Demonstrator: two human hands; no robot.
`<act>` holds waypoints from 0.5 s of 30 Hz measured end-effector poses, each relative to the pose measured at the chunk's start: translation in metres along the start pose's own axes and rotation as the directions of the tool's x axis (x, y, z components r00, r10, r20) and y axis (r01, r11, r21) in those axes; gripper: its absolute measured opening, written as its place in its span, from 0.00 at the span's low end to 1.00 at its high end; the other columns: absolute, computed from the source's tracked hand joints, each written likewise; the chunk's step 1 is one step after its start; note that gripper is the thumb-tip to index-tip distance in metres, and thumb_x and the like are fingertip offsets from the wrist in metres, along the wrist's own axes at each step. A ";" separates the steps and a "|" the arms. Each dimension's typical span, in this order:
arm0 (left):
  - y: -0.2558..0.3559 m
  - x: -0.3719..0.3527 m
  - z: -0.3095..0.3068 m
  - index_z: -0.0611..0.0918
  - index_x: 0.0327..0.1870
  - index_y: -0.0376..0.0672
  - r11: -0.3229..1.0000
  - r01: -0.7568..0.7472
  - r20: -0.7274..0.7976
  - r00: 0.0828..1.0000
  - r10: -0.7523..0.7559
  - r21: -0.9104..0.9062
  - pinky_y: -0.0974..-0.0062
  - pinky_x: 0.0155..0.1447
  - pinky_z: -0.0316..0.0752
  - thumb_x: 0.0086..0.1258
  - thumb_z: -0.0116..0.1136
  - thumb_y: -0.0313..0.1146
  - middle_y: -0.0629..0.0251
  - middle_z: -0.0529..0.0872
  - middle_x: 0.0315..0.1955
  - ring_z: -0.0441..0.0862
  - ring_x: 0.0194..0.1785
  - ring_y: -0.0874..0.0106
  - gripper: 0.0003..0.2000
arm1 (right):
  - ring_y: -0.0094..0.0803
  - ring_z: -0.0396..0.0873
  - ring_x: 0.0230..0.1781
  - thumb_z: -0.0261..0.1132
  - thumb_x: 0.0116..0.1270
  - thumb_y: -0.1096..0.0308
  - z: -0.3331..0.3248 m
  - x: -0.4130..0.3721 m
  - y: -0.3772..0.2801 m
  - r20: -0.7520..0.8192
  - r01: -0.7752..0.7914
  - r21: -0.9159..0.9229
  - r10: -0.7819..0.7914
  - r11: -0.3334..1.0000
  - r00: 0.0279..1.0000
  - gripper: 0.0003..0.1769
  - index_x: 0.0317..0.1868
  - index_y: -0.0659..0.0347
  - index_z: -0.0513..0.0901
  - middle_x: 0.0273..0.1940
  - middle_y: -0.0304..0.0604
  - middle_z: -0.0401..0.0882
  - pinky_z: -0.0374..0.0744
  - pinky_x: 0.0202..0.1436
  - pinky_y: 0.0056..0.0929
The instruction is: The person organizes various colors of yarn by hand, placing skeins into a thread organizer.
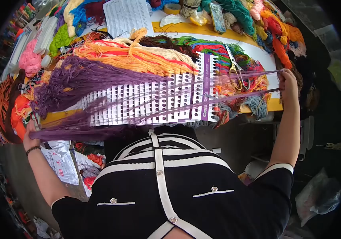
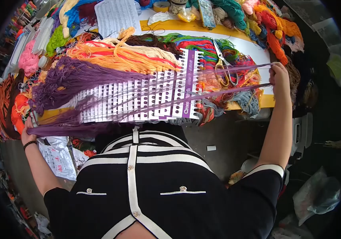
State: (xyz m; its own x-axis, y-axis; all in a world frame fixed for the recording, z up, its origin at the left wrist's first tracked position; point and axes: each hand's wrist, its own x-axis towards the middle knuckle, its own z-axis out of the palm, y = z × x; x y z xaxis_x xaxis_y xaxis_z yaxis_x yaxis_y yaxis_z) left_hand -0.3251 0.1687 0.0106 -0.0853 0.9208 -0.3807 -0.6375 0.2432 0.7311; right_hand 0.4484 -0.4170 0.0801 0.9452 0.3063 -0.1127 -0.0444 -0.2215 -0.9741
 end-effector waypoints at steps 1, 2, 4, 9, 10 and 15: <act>0.012 0.014 -0.010 0.63 0.65 0.35 0.997 -0.070 -0.070 0.995 0.072 0.023 0.68 0.65 0.70 0.74 0.30 0.23 0.53 0.70 0.60 0.71 0.63 0.64 0.19 | 0.15 0.56 0.13 0.51 0.65 0.73 -0.015 0.012 0.002 -0.029 0.002 -0.062 -0.004 0.998 1.000 0.05 0.36 0.59 0.74 0.20 0.30 0.66 0.54 0.14 0.15; 0.045 0.080 -0.066 0.62 0.65 0.35 0.996 -0.086 0.024 0.996 0.085 0.021 0.60 0.66 0.69 0.75 0.32 0.28 0.46 0.69 0.61 0.72 0.62 0.59 0.19 | 0.15 0.57 0.13 0.51 0.65 0.73 -0.027 0.025 0.004 -0.117 0.003 -0.096 -0.014 0.995 0.993 0.05 0.36 0.59 0.74 0.19 0.30 0.66 0.55 0.14 0.15; 0.089 0.121 -0.109 0.62 0.65 0.36 0.996 -0.084 0.034 0.996 0.084 -0.001 0.61 0.65 0.69 0.75 0.34 0.28 0.49 0.71 0.60 0.73 0.61 0.60 0.19 | 0.16 0.57 0.13 0.51 0.65 0.73 -0.061 0.048 0.006 -0.149 0.019 -0.089 -0.032 0.996 0.988 0.06 0.36 0.60 0.75 0.20 0.30 0.67 0.56 0.15 0.17; 0.041 0.005 -0.023 0.67 0.64 0.39 0.950 -0.071 0.419 0.906 -0.066 0.304 0.89 0.27 0.72 0.73 0.43 0.33 0.65 0.79 0.55 0.75 0.27 0.86 0.19 | 0.16 0.67 0.22 0.58 0.62 0.71 -0.013 0.017 -0.022 -0.125 0.331 -0.349 -0.393 0.877 0.911 0.11 0.43 0.64 0.80 0.26 0.32 0.75 0.61 0.23 0.15; -0.022 -0.069 0.045 0.67 0.64 0.39 0.949 -0.069 0.420 0.905 -0.070 0.307 0.89 0.27 0.72 0.73 0.43 0.33 0.65 0.79 0.55 0.75 0.27 0.86 0.19 | 0.18 0.70 0.27 0.59 0.60 0.71 0.028 -0.021 -0.040 -0.029 0.242 -0.293 -0.261 0.925 0.965 0.12 0.43 0.64 0.80 0.29 0.34 0.76 0.65 0.28 0.17; -0.167 -0.210 0.149 0.77 0.53 0.40 0.757 0.481 0.604 0.464 -0.648 0.443 0.92 0.17 0.53 0.70 0.50 0.33 0.61 0.84 0.45 0.60 0.16 0.91 0.14 | 0.23 0.76 0.43 0.64 0.59 0.73 0.193 -0.150 -0.022 0.847 0.053 -0.088 0.046 0.995 0.530 0.13 0.46 0.63 0.81 0.42 0.38 0.80 0.74 0.48 0.24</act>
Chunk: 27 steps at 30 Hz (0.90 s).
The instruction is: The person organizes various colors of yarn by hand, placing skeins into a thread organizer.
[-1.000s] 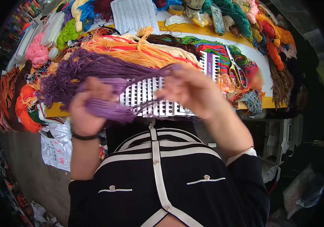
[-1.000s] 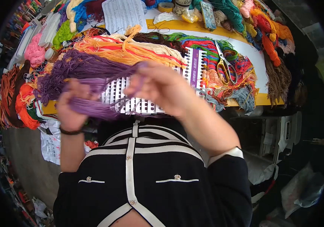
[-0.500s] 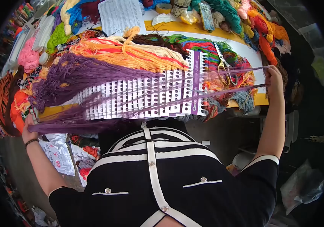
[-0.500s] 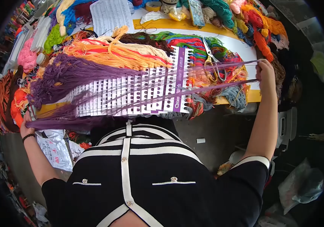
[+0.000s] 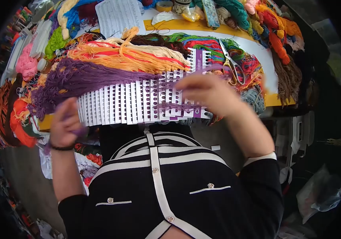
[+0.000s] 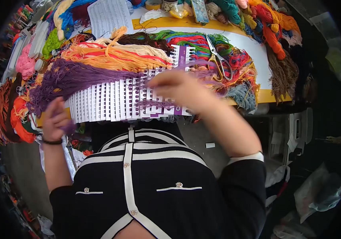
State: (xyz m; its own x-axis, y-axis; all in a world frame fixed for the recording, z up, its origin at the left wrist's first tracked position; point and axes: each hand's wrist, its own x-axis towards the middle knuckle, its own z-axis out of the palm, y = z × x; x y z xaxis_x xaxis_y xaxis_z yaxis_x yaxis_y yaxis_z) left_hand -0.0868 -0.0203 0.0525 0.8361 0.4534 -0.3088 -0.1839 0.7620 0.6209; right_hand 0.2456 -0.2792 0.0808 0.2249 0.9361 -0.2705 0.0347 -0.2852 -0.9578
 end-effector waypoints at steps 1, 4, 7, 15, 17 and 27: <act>-0.023 0.013 0.020 0.77 0.52 0.38 0.989 0.093 -0.016 0.996 -0.092 0.118 0.91 0.16 0.53 0.69 0.51 0.34 0.59 0.83 0.46 0.60 0.16 0.90 0.15 | 0.26 0.76 0.46 0.63 0.61 0.74 0.027 0.011 0.015 0.203 0.112 0.006 -0.111 0.994 0.973 0.12 0.46 0.65 0.80 0.44 0.40 0.80 0.74 0.52 0.25; -0.080 0.039 0.098 0.75 0.54 0.33 0.903 0.148 0.088 0.976 -0.199 0.404 0.90 0.19 0.55 0.74 0.43 0.40 0.61 0.84 0.39 0.64 0.17 0.86 0.19 | 0.39 0.81 0.39 0.63 0.59 0.75 0.080 0.007 0.003 0.219 0.386 -0.387 -0.324 0.837 0.921 0.10 0.42 0.67 0.79 0.37 0.51 0.81 0.77 0.45 0.33; -0.098 0.044 0.114 0.79 0.46 0.37 0.820 0.256 0.087 0.934 -0.346 0.511 0.89 0.22 0.56 0.75 0.41 0.45 0.74 0.73 0.22 0.65 0.18 0.85 0.19 | 0.33 0.81 0.36 0.61 0.59 0.80 0.071 -0.003 -0.009 0.061 0.421 -0.423 -0.438 0.802 0.897 0.08 0.40 0.67 0.78 0.33 0.48 0.80 0.78 0.40 0.29; -0.118 0.054 0.114 0.80 0.37 0.36 0.130 -0.697 0.642 0.705 0.301 0.705 0.82 0.26 0.66 0.70 0.54 0.32 0.70 0.77 0.21 0.70 0.20 0.82 0.08 | 0.31 0.77 0.40 0.59 0.64 0.77 0.043 -0.008 0.009 0.063 0.529 0.051 -0.532 0.847 0.845 0.05 0.40 0.66 0.78 0.40 0.41 0.79 0.72 0.53 0.32; -0.115 0.049 0.114 0.80 0.37 0.36 0.290 -0.528 0.493 0.849 0.191 0.798 0.82 0.26 0.66 0.70 0.53 0.31 0.69 0.79 0.22 0.70 0.20 0.83 0.07 | 0.31 0.76 0.38 0.61 0.64 0.67 0.039 -0.027 -0.004 -0.077 0.337 0.661 -0.387 0.671 0.919 0.06 0.38 0.58 0.77 0.34 0.38 0.75 0.68 0.59 0.40; -0.033 0.052 0.123 0.76 0.53 0.36 0.666 -0.325 0.165 0.942 0.294 0.671 0.93 0.22 0.55 0.72 0.46 0.30 0.60 0.83 0.45 0.64 0.20 0.88 0.13 | 0.18 0.73 0.28 0.61 0.66 0.69 -0.121 -0.081 -0.018 -0.723 -0.060 -0.680 -0.656 0.731 0.216 0.09 0.42 0.66 0.82 0.30 0.38 0.80 0.71 0.33 0.17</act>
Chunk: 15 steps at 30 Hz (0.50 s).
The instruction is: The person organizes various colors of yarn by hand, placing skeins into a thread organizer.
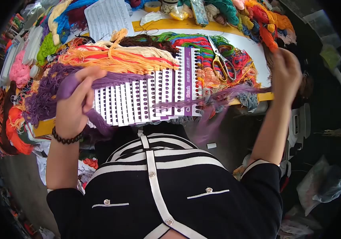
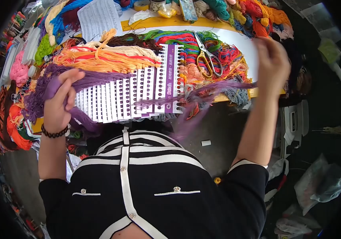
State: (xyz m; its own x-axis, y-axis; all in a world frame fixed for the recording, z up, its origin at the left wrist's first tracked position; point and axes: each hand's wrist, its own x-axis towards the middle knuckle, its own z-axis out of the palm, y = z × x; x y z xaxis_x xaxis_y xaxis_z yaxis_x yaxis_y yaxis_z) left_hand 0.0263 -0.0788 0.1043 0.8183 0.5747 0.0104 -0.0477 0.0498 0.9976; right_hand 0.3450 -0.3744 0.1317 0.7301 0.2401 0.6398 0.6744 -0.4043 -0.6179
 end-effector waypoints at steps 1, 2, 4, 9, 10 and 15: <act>-0.004 0.008 0.005 0.76 0.53 0.36 1.000 0.001 0.004 1.000 -0.001 0.000 0.93 0.22 0.55 0.72 0.46 0.30 0.60 0.83 0.45 0.64 0.20 0.88 0.13 | 0.20 0.77 0.33 0.63 0.63 0.70 0.022 -0.015 -0.013 0.149 -0.081 0.044 0.073 0.996 0.986 0.09 0.41 0.65 0.83 0.34 0.39 0.83 0.73 0.38 0.18; -0.013 0.020 0.014 0.76 0.52 0.36 0.989 0.114 0.119 0.988 -0.103 -0.094 0.93 0.22 0.57 0.72 0.47 0.30 0.60 0.83 0.45 0.67 0.22 0.87 0.13 | 0.21 0.77 0.33 0.65 0.61 0.67 0.053 -0.031 -0.010 0.432 -0.092 -0.019 0.091 0.996 0.897 0.09 0.39 0.64 0.84 0.34 0.39 0.83 0.74 0.39 0.21; -0.028 0.041 0.040 0.75 0.52 0.35 0.902 0.387 0.186 0.917 -0.353 -0.192 0.93 0.23 0.60 0.72 0.47 0.32 0.59 0.82 0.47 0.73 0.28 0.85 0.13 | 0.24 0.77 0.28 0.66 0.61 0.63 0.103 -0.069 -0.037 0.770 -0.265 0.088 0.103 0.960 0.629 0.13 0.39 0.65 0.84 0.29 0.41 0.83 0.75 0.35 0.26; -0.089 0.084 0.063 0.75 0.51 0.35 0.729 0.645 0.113 0.762 -0.638 -0.230 0.81 0.37 0.76 0.68 0.54 0.35 0.57 0.81 0.45 0.82 0.42 0.70 0.15 | 0.34 0.79 0.22 0.60 0.59 0.62 0.188 -0.109 -0.020 0.860 -0.301 0.046 0.116 0.952 0.497 0.13 0.29 0.63 0.84 0.21 0.44 0.80 0.77 0.30 0.33; -0.091 0.085 0.067 0.75 0.50 0.36 0.726 0.646 0.097 0.759 -0.644 -0.236 0.82 0.37 0.76 0.67 0.54 0.33 0.59 0.81 0.42 0.82 0.41 0.71 0.14 | 0.32 0.79 0.20 0.58 0.59 0.62 0.194 -0.108 -0.017 0.896 -0.399 0.006 0.172 0.917 0.408 0.13 0.28 0.63 0.84 0.20 0.44 0.80 0.77 0.29 0.32; -0.121 0.087 0.080 0.74 0.43 0.37 0.830 0.527 0.089 0.850 -0.519 -0.185 0.84 0.34 0.72 0.64 0.54 0.26 0.65 0.79 0.32 0.78 0.33 0.77 0.08 | 0.26 0.78 0.17 0.57 0.59 0.63 0.201 -0.105 -0.014 0.917 -0.575 -0.013 0.239 0.818 0.319 0.14 0.25 0.65 0.83 0.18 0.41 0.80 0.76 0.25 0.27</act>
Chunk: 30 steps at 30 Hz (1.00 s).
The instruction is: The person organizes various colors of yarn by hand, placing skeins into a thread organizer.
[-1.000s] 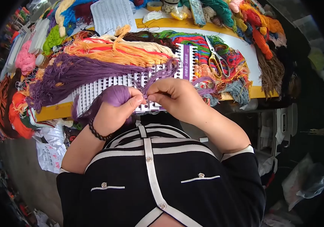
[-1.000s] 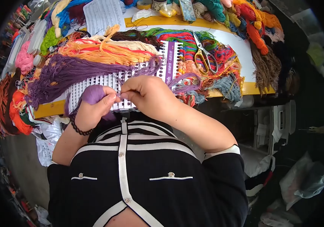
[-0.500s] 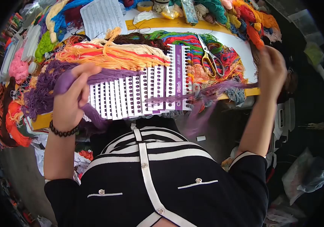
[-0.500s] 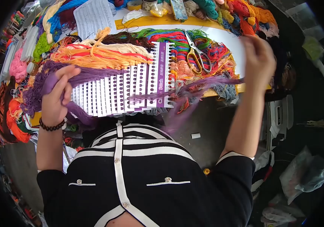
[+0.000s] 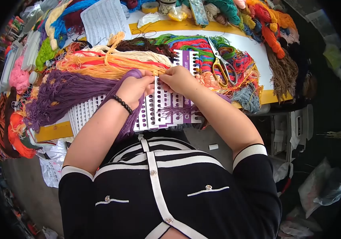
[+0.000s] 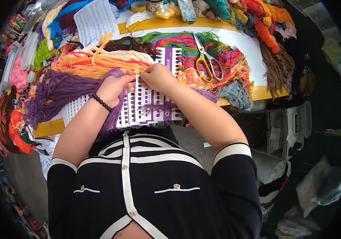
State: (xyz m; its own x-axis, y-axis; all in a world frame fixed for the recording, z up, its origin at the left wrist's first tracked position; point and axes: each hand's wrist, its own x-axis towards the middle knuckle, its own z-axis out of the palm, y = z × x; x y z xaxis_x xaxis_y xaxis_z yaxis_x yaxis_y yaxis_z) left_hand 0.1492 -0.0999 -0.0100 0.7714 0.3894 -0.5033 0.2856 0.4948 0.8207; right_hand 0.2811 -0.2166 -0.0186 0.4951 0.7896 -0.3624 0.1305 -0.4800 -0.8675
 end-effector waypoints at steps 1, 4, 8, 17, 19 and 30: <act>-0.001 0.002 0.002 0.74 0.43 0.36 0.997 -0.028 -0.025 0.999 0.029 0.076 0.84 0.33 0.71 0.63 0.55 0.25 0.65 0.79 0.31 0.78 0.32 0.78 0.09 | 0.25 0.78 0.17 0.58 0.58 0.63 -0.002 -0.002 -0.003 0.016 -0.032 0.003 0.031 0.999 0.999 0.14 0.25 0.65 0.84 0.18 0.40 0.80 0.76 0.25 0.27; -0.003 0.004 0.012 0.74 0.43 0.35 0.981 -0.066 -0.084 0.993 0.083 0.180 0.83 0.31 0.69 0.61 0.56 0.25 0.66 0.79 0.30 0.77 0.31 0.78 0.10 | 0.28 0.79 0.18 0.57 0.59 0.63 -0.006 -0.005 -0.014 0.035 -0.087 -0.013 0.087 0.996 0.996 0.15 0.25 0.65 0.83 0.18 0.42 0.79 0.77 0.27 0.29; -0.007 0.008 0.014 0.73 0.44 0.36 0.957 -0.097 -0.084 0.989 0.124 0.273 0.83 0.30 0.68 0.59 0.56 0.24 0.67 0.79 0.30 0.77 0.30 0.78 0.12 | 0.42 0.81 0.25 0.53 0.61 0.59 -0.001 -0.002 -0.015 0.031 0.008 -0.329 0.002 0.944 1.000 0.19 0.26 0.66 0.83 0.21 0.49 0.80 0.79 0.35 0.37; -0.004 -0.001 -0.011 0.76 0.44 0.36 0.545 -0.208 -0.043 0.910 0.412 0.813 0.78 0.35 0.73 0.57 0.58 0.26 0.65 0.82 0.26 0.79 0.29 0.77 0.13 | 0.25 0.79 0.24 0.56 0.65 0.59 -0.003 -0.010 -0.008 0.058 -0.102 0.056 0.099 0.993 0.993 0.16 0.42 0.64 0.78 0.24 0.42 0.82 0.76 0.32 0.26; 0.003 -0.007 -0.004 0.75 0.46 0.35 0.554 -0.209 -0.035 0.917 0.398 0.806 0.79 0.35 0.74 0.57 0.59 0.26 0.64 0.84 0.26 0.80 0.29 0.77 0.15 | 0.27 0.80 0.24 0.55 0.65 0.59 0.000 -0.010 -0.004 0.032 -0.046 0.013 0.046 0.999 0.998 0.16 0.42 0.65 0.78 0.24 0.42 0.82 0.76 0.32 0.27; 0.008 -0.017 0.003 0.73 0.51 0.35 0.955 -0.145 0.158 0.969 0.190 -0.257 0.85 0.39 0.73 0.65 0.56 0.23 0.61 0.83 0.39 0.79 0.35 0.79 0.14 | 0.21 0.76 0.23 0.51 0.70 0.65 0.002 -0.010 0.002 0.007 0.027 0.005 -0.027 1.000 1.000 0.09 0.42 0.62 0.73 0.27 0.38 0.80 0.74 0.25 0.21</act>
State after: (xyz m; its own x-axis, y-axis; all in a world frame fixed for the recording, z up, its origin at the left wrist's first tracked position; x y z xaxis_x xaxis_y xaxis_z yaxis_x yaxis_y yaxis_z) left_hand 0.1404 -0.1052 0.0054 0.8913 0.3489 -0.2894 0.0145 0.6162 0.7874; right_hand 0.2747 -0.2245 -0.0172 0.4858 0.8048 -0.3411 0.1392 -0.4565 -0.8788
